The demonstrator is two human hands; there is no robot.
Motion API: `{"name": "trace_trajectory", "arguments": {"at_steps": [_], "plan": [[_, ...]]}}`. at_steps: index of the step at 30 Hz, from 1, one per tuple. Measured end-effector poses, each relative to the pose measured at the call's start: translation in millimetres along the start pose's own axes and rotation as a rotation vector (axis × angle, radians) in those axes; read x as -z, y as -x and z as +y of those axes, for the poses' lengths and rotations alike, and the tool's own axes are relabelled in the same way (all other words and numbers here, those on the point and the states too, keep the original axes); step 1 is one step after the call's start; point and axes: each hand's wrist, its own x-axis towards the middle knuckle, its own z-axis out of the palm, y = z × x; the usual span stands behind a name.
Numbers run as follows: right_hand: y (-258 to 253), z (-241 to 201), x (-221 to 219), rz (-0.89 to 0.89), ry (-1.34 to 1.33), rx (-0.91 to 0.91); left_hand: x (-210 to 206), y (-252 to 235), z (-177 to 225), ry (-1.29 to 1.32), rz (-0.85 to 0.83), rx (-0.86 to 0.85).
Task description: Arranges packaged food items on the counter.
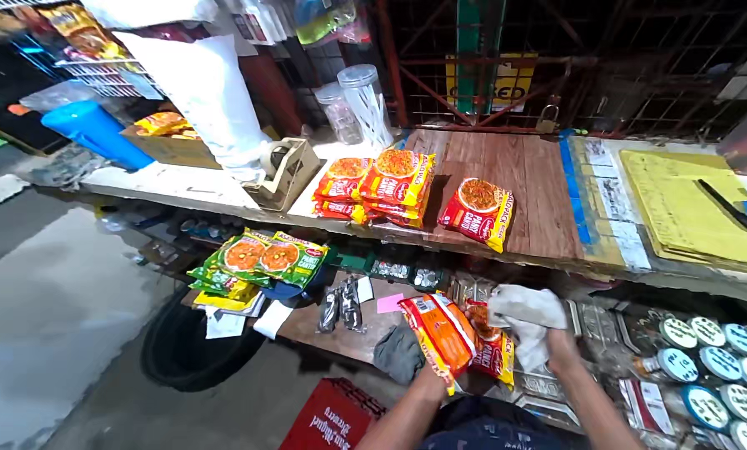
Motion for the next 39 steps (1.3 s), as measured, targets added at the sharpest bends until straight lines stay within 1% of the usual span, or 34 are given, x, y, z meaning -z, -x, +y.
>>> {"name": "trace_trajectory", "arguments": {"at_steps": [1, 2, 3, 4, 5, 6, 8, 11, 13, 14, 15, 18, 19, 20, 21, 22, 23, 24, 25, 27, 30, 31, 33, 35, 37, 39], "plan": [[7.7, 6.5, -16.6, -0.036, 0.033, -0.02, -20.1, -12.0, 17.2, 0.298, 0.1, -0.012], [14.8, 16.0, -30.4, -0.071, 0.072, -0.045, -41.7, -31.3, 27.6, 0.601, 0.253, 0.025], [20.8, 25.8, -41.6, -0.101, 0.114, -0.081, -57.0, -54.7, 25.7, 0.856, 0.39, 0.045], [25.9, 31.7, -49.9, -0.125, 0.14, -0.108, -62.4, -67.1, 22.2, 0.973, 0.433, 0.042], [28.0, 34.7, -55.5, -0.128, 0.138, -0.13, -63.5, -76.3, 19.2, 0.993, 0.473, 0.015], [28.1, 33.7, -59.1, -0.122, 0.099, -0.18, -63.6, -90.1, 19.7, 0.971, 0.573, -0.022], [28.4, 29.4, -60.8, -0.115, -0.004, -0.291, -56.9, -112.5, 16.1, 0.825, 0.753, -0.122], [35.3, 25.8, -46.7, -0.183, -0.062, -0.362, -41.3, -125.9, -3.0, 0.54, 0.82, -0.252], [38.0, 24.4, -21.3, -0.288, -0.074, -0.377, -34.9, -130.8, -8.4, 0.483, 0.835, -0.275], [38.3, 22.8, -5.2, -0.33, -0.082, -0.362, -32.8, -131.3, -10.6, 0.509, 0.819, -0.26], [39.0, 19.6, 8.3, -0.3, -0.088, -0.332, -31.7, -130.2, -12.5, 0.54, 0.79, -0.235], [27.7, 15.0, 40.1, -0.013, -0.121, -0.204, -40.8, -119.2, -7.7, 0.569, 0.693, -0.158], [20.3, 16.9, 48.0, 0.019, -0.131, -0.133, -49.0, -115.9, -1.7, 0.547, 0.674, -0.122], [13.4, 22.2, 56.5, -0.037, -0.123, -0.037, -58.4, -112.9, 4.1, 0.517, 0.65, -0.085], [6.8, 27.2, 63.5, -0.144, -0.065, 0.073, -69.0, -110.8, 9.5, 0.475, 0.626, -0.051], [3.0, 27.7, 67.1, -0.242, 0.074, 0.176, -78.8, -108.4, 14.1, 0.435, 0.572, -0.025], [1.2, 25.7, 68.2, -0.293, 0.243, 0.254, -88.6, -107.4, 17.6, 0.386, 0.516, -0.015], [0.1, 23.4, 68.3, -0.285, 0.377, 0.292, -97.0, -105.9, 21.7, 0.35, 0.452, -0.004], [-3.0, 23.5, 71.9, -0.246, 0.448, 0.309, -102.3, -104.3, 25.6, 0.319, 0.37, 0.021], [-13.4, 29.9, 90.5, -0.145, 0.468, 0.294, -106.0, -105.0, 30.3, 0.299, 0.191, 0.095], [-19.4, 41.8, 117.5, 0.012, 0.343, 0.19, -105.5, -107.4, 25.4, 0.339, -0.082, 0.208], [-16.8, 40.8, 119.9, 0.063, 0.32, 0.17, -107.1, -107.4, 24.6, 0.372, -0.135, 0.26], [-9.8, 38.7, 117.5, 0.133, 0.31, 0.149, -112.6, -104.7, 24.7, 0.46, -0.163, 0.395], [-7.0, 38.0, 111.8, 0.193, 0.275, 0.13, -114.7, -103.1, 27.5, 0.531, -0.178, 0.455], [-8.3, 36.9, 107.8, 0.302, 0.106, 0.068, -115.2, -102.5, 30.7, 0.588, -0.169, 0.463], [-14.9, 39.2, 110.3, 0.428, -0.112, 0.036, -116.4, -102.5, 33.2, 0.641, -0.111, 0.464]]}}
